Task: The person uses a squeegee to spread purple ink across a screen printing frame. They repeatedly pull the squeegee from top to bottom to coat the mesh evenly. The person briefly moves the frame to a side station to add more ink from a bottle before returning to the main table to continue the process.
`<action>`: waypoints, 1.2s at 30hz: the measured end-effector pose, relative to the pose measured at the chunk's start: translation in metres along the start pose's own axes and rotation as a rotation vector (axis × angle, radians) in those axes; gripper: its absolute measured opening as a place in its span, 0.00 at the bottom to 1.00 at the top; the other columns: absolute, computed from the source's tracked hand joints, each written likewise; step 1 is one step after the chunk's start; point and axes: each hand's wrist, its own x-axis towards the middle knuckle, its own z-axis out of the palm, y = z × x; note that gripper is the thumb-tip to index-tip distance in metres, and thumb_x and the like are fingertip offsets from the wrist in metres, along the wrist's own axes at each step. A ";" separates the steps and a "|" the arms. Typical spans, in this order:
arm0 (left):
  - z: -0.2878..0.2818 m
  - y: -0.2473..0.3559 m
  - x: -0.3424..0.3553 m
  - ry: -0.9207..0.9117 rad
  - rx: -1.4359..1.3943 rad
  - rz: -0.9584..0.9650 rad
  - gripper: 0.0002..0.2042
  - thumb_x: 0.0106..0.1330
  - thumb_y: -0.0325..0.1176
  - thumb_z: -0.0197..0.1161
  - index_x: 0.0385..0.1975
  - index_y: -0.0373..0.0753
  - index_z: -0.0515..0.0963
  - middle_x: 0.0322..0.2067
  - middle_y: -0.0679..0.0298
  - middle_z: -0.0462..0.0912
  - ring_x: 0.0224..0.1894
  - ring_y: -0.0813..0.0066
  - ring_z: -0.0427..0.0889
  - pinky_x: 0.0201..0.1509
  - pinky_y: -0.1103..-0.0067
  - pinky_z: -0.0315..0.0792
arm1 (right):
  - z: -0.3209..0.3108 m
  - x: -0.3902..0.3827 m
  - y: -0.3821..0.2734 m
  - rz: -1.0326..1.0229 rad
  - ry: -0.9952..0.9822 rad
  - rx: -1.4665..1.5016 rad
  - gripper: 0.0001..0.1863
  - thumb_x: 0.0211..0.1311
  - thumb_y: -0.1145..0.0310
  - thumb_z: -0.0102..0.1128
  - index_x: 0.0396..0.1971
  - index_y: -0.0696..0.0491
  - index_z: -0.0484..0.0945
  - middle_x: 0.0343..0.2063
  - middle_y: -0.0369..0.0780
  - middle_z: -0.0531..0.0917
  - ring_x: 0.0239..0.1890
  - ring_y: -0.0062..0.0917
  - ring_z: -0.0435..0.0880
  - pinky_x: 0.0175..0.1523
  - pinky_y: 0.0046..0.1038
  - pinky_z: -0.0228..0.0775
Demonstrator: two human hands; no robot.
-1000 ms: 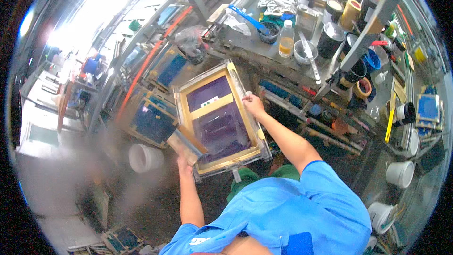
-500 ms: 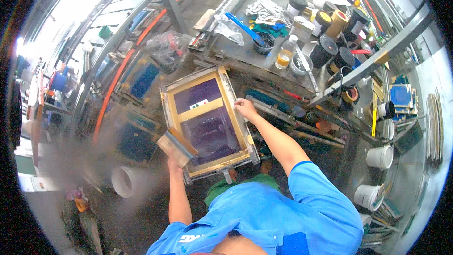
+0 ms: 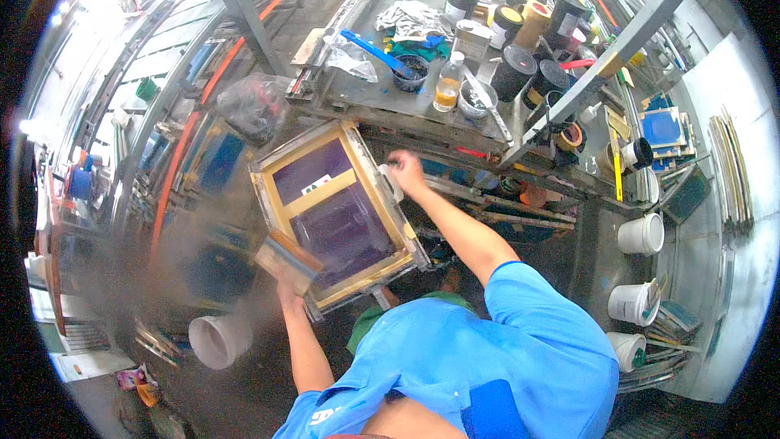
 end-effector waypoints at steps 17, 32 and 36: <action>0.062 0.023 -0.089 -0.015 0.597 0.301 0.16 0.61 0.35 0.71 0.46 0.33 0.82 0.37 0.64 0.86 0.37 0.75 0.83 0.42 0.76 0.76 | -0.156 0.172 -0.042 -0.003 0.464 -0.300 0.54 0.41 0.46 0.79 0.66 0.55 0.61 0.57 0.53 0.77 0.61 0.45 0.75 0.66 0.38 0.64; 0.064 -0.097 -0.167 -0.250 1.713 1.096 0.20 0.54 0.23 0.62 0.48 0.46 0.83 0.53 0.67 0.83 0.57 0.65 0.78 0.59 0.66 0.69 | -0.189 -0.035 -0.044 -0.123 0.196 0.060 0.25 0.58 0.58 0.75 0.46 0.59 0.77 0.40 0.38 0.81 0.39 0.19 0.78 0.46 0.24 0.70; 0.059 -0.083 -0.178 -0.303 1.729 1.008 0.21 0.51 0.22 0.62 0.48 0.45 0.83 0.53 0.67 0.83 0.57 0.65 0.78 0.58 0.67 0.69 | -0.193 -0.120 -0.009 -0.143 0.193 0.105 0.23 0.61 0.64 0.72 0.51 0.59 0.75 0.46 0.39 0.81 0.45 0.21 0.80 0.51 0.26 0.71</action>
